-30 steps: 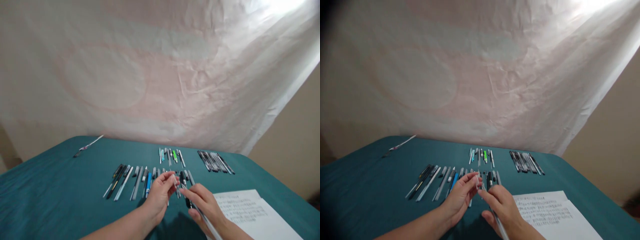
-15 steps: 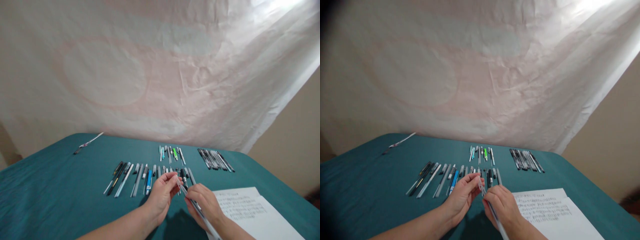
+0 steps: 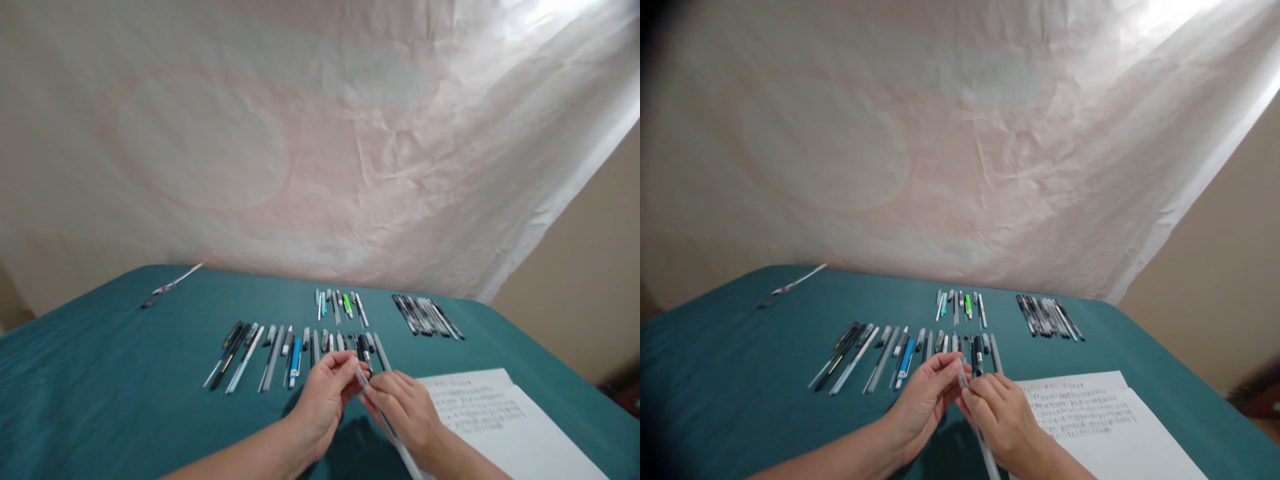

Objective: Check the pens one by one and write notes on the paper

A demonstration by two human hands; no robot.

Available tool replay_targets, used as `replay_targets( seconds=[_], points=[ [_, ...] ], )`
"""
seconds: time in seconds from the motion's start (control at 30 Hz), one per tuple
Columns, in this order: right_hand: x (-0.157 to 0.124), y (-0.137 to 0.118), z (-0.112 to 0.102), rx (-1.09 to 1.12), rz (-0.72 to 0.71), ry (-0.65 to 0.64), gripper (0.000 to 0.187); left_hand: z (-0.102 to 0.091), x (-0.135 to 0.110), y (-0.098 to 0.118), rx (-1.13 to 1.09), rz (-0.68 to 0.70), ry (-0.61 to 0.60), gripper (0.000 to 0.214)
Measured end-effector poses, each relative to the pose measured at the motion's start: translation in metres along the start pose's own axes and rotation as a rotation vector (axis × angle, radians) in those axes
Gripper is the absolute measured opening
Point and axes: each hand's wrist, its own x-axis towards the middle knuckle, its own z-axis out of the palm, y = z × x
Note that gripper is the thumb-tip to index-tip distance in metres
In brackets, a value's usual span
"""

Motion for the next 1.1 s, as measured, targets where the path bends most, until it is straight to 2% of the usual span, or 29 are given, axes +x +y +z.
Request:
replay_targets(
  seconds=[0.2, 0.7, 0.97, 1.1],
  points=[
    [0.001, -0.001, 0.001, 0.044, -0.006, 0.031, 0.020, 0.004, -0.004, 0.002, 0.045, 0.019, -0.006, 0.022],
    [-0.003, 0.002, 0.006, 0.037, -0.022, 0.104, 0.017, 0.005, -0.008, 0.002, 0.121, 0.035, -0.041, 0.025],
    [0.000, 0.006, 0.012, 0.042, 0.026, 0.066, 0.018, 0.002, 0.000, 0.003, 0.068, 0.007, -0.005, 0.025],
    [0.007, 0.004, 0.002, 0.116, 0.145, -0.039, 0.019, -0.003, 0.010, 0.009, 0.081, 0.081, 0.061, 0.025]
  ],
)
